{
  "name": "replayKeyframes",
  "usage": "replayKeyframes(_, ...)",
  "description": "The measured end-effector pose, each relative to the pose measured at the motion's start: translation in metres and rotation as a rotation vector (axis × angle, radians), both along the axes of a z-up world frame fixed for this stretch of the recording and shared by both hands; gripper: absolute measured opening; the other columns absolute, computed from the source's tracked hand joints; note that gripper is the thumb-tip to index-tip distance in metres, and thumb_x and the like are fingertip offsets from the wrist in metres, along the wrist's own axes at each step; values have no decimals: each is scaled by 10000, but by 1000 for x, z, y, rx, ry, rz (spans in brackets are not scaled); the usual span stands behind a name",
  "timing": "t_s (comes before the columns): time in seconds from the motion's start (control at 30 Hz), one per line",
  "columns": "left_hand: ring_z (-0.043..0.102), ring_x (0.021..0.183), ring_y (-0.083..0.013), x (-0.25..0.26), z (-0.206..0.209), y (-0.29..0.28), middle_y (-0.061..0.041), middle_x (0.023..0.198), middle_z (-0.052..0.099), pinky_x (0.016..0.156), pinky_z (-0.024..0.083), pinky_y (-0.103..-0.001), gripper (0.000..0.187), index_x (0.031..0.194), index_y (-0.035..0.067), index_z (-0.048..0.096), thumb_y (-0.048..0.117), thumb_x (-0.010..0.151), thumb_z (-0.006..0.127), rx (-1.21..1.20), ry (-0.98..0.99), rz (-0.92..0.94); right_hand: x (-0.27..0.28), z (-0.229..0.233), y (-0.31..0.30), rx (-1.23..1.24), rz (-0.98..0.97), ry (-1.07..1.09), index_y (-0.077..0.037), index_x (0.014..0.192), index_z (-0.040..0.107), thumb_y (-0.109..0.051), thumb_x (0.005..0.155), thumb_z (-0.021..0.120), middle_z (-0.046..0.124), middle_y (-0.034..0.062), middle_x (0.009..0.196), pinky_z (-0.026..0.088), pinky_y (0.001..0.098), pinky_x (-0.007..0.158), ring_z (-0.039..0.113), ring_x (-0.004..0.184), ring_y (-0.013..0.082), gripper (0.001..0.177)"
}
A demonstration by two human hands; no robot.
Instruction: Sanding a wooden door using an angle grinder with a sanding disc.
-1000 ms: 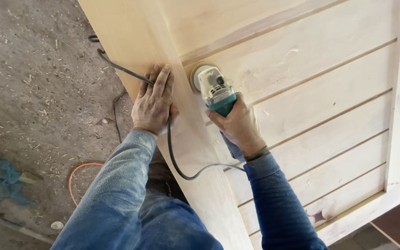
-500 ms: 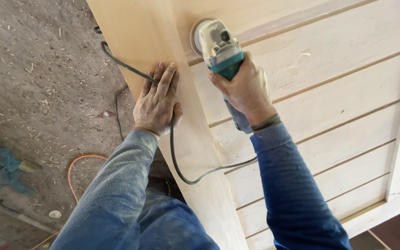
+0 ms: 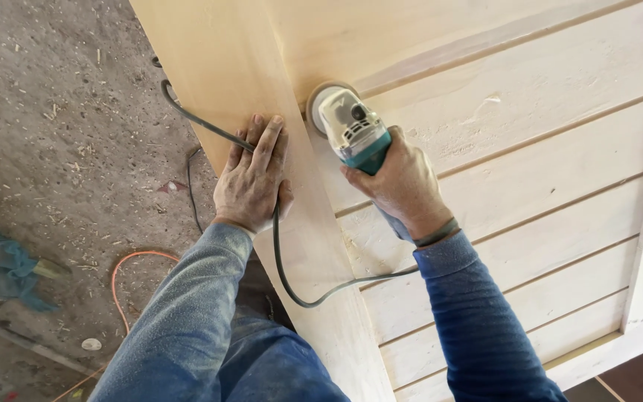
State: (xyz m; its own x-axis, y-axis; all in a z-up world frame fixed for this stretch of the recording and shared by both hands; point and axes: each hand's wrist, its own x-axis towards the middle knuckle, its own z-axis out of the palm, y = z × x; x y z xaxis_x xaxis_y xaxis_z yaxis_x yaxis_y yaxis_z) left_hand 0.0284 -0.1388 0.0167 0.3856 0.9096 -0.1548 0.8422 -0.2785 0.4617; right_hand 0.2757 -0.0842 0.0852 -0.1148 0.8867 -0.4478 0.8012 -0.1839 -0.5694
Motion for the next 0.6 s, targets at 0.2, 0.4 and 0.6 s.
replayKeyframes(0.2,198,1582,-360,0,-6,-4,-165,1666,276,1309,140,-497,815,1564,-41,380,247,825,563,19,-12,0,29,-7,7,-32,-44,-73,37,1123,602,-415,800,865,746,234,899,621,436,708,766,834,364,615)
replayKeyframes(0.4,199,1582,-356,0,-1,-3,-164,1661,282,1311,144,-497,815,1567,-37,377,247,825,560,15,-21,13,71,-28,-1,22,-212,33,33,1217,591,-431,830,854,749,185,1060,638,391,773,764,939,292,659)
replayKeyframes(0.6,196,1579,-360,-1,-4,-4,-170,1661,278,1305,142,-497,821,1562,-48,382,243,814,558,7,-9,6,57,-18,-33,35,-231,32,38,1231,588,-404,851,855,744,190,1067,631,382,776,759,951,286,641)
